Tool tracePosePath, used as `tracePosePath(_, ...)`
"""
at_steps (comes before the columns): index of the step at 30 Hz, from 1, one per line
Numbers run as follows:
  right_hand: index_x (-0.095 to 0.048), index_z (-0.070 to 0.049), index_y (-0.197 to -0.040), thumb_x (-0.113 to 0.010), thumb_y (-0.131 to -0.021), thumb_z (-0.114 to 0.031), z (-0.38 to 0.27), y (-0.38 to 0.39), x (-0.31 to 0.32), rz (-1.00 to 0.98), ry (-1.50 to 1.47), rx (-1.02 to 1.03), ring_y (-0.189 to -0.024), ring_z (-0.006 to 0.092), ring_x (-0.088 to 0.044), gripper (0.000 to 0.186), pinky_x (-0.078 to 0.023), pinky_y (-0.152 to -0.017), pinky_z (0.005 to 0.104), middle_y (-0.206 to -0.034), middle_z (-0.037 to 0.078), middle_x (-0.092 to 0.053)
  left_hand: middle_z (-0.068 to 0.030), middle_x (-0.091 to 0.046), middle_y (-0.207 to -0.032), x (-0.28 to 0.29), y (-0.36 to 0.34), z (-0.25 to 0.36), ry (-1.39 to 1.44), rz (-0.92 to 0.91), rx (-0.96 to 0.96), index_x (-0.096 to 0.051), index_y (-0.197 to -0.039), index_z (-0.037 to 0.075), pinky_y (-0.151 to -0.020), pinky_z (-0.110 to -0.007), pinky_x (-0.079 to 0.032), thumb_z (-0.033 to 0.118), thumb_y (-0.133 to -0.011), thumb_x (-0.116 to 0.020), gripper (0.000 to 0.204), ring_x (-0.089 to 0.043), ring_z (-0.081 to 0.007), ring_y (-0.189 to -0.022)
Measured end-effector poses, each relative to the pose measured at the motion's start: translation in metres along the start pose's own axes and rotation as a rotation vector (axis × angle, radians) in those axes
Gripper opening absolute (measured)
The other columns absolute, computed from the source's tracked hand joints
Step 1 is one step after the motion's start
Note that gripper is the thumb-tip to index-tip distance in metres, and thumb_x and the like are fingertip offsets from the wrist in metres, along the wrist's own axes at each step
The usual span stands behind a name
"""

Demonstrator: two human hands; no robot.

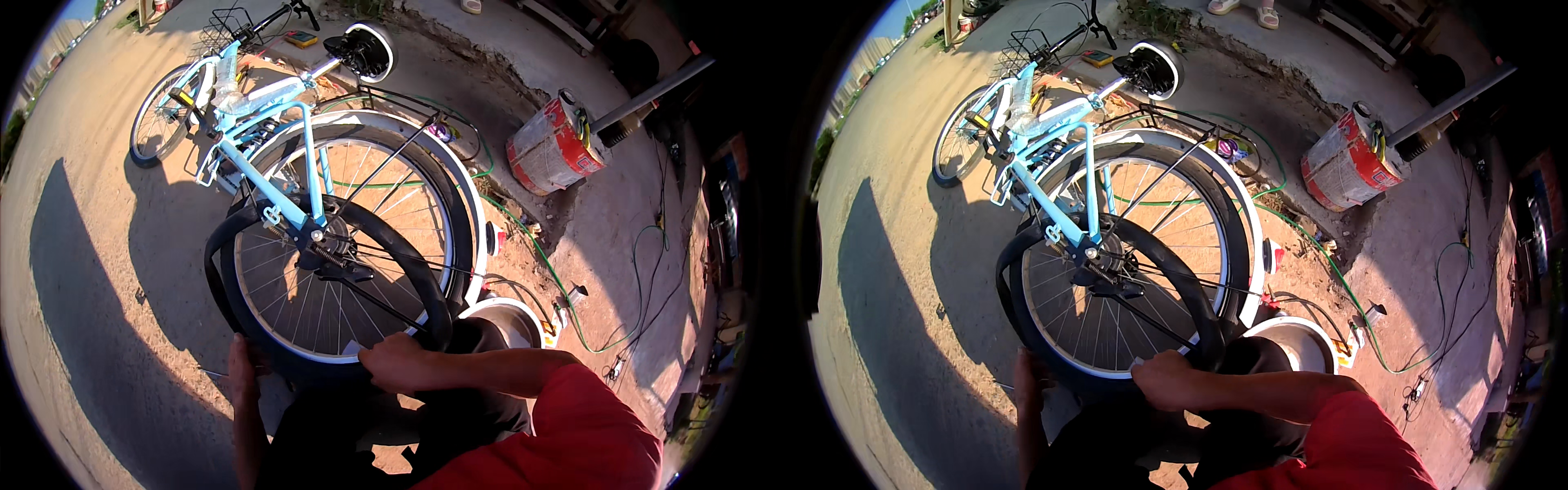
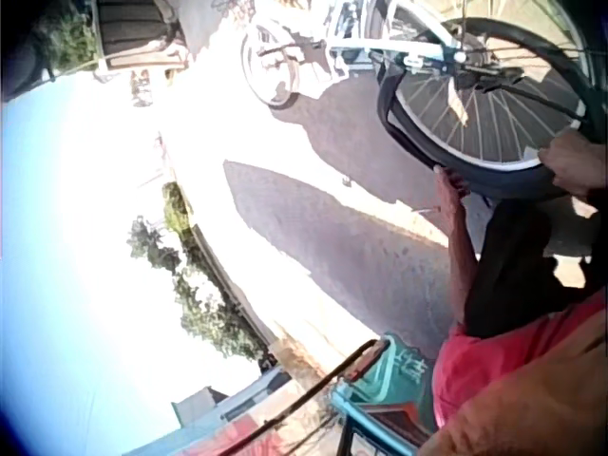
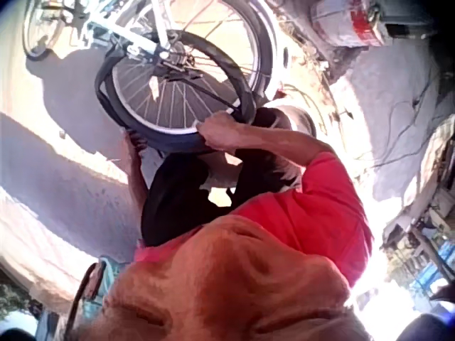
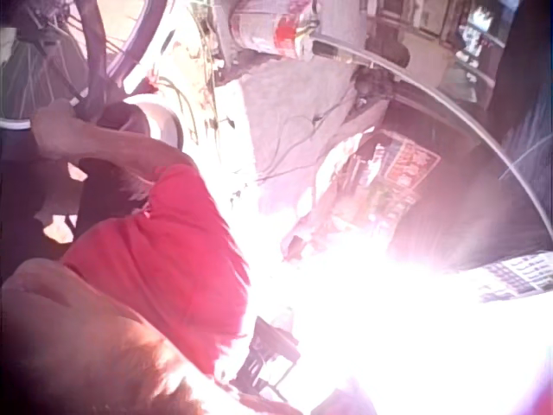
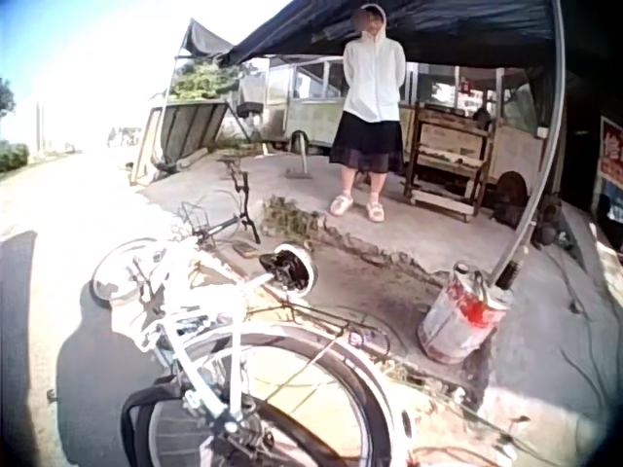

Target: The person uses a screwdriver to pry the tire away from the rim, then pulls the inner tube out of the tire by hand and places it in a basin of water.

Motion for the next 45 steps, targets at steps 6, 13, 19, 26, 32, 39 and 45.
tracePosePath(6, -0.062, 0.000, -0.103, -0.073, -0.087, -0.037, -0.085, -0.007, -0.004, -0.008, 0.085, -0.028, -0.077, 0.0397, -0.073, 0.042, -0.057, -0.069, 0.0512, -0.081, 0.019, -0.073, -0.0042, -0.062, -0.085, 0.058, -0.035, -0.006, 0.152, -0.182, 0.180, -0.062, -0.121, 0.007, -0.061, -0.034, -0.052, 0.062, -0.105, -0.044, 0.061, -0.062, -0.0177, -0.070)
tracePosePath(13, -0.060, 0.003, -0.099, -0.070, -0.088, -0.034, -0.125, 0.001, 0.007, -0.007, 0.151, -0.059, -0.081, 0.0406, -0.074, 0.040, -0.057, -0.074, 0.0518, -0.082, 0.023, -0.073, -0.0193, -0.067, -0.129, 0.055, -0.025, -0.008, 0.117, 0.031, 0.070, -0.056, -0.141, -0.009, -0.106, -0.036, -0.044, 0.061, -0.107, -0.040, 0.079, -0.063, -0.0267, -0.117)
tracePosePath(19, -0.062, 0.005, -0.105, -0.072, -0.088, -0.038, -0.148, -0.023, 0.012, -0.103, 0.072, -0.102, -0.086, 0.0424, -0.073, 0.047, -0.057, -0.080, 0.0516, -0.088, 0.023, -0.074, -0.0269, -0.065, -0.133, 0.062, -0.027, -0.010, 0.182, 0.033, -0.027, -0.057, -0.139, -0.011, -0.109, -0.041, -0.041, 0.060, -0.108, -0.037, 0.080, -0.061, -0.0322, -0.121)
tracePosePath(26, -0.063, 0.008, -0.113, -0.069, -0.089, -0.050, -0.157, -0.055, 0.009, -0.129, -0.067, -0.119, -0.096, 0.0451, -0.071, 0.063, -0.054, -0.087, 0.0525, -0.099, 0.028, -0.073, -0.0265, -0.066, -0.130, 0.049, 0.010, 0.009, 0.074, 0.102, 0.031, -0.057, -0.137, -0.013, -0.107, -0.039, -0.043, 0.060, -0.108, -0.036, 0.081, -0.061, -0.0312, -0.119)
tracePosePath(32, -0.063, 0.006, -0.114, -0.070, -0.089, -0.047, -0.162, -0.072, 0.003, -0.059, -0.133, -0.164, -0.099, 0.0451, -0.070, 0.059, -0.054, -0.088, 0.0537, -0.101, 0.028, -0.072, -0.0221, -0.069, -0.121, 0.048, 0.013, -0.009, 0.134, 0.064, -0.002, -0.061, -0.132, -0.013, -0.102, -0.038, -0.046, 0.062, -0.108, -0.035, 0.082, -0.064, -0.0267, -0.112)
tracePosePath(39, -0.062, 0.003, -0.110, -0.071, -0.091, -0.030, -0.145, -0.040, -0.002, -0.047, -0.001, -0.121, -0.097, 0.0423, -0.072, 0.040, -0.055, -0.085, 0.0533, -0.099, 0.025, -0.073, -0.0194, -0.070, -0.122, 0.044, 0.011, 0.000, 0.272, 0.104, 0.072, -0.062, -0.132, -0.010, -0.102, -0.037, -0.046, 0.062, -0.107, -0.040, 0.080, -0.065, -0.0252, -0.110)
tracePosePath(45, -0.063, 0.001, -0.108, -0.073, -0.087, -0.027, -0.122, 0.003, 0.007, -0.141, 0.149, -0.086, -0.085, 0.0418, -0.073, 0.036, -0.057, -0.077, 0.0517, -0.088, 0.022, -0.074, -0.0177, -0.069, -0.127, 0.060, -0.011, 0.001, 0.243, 0.060, 0.113, -0.064, -0.134, -0.007, -0.104, -0.035, -0.044, 0.061, -0.106, -0.043, 0.076, -0.064, -0.0248, -0.112)
Point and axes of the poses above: each hand's wrist, its own y-axis away from the middle knuckle, its own x-axis out of the back of the hand, z = x × y, the point moved 3 cm from there along -y, towards the middle knuckle
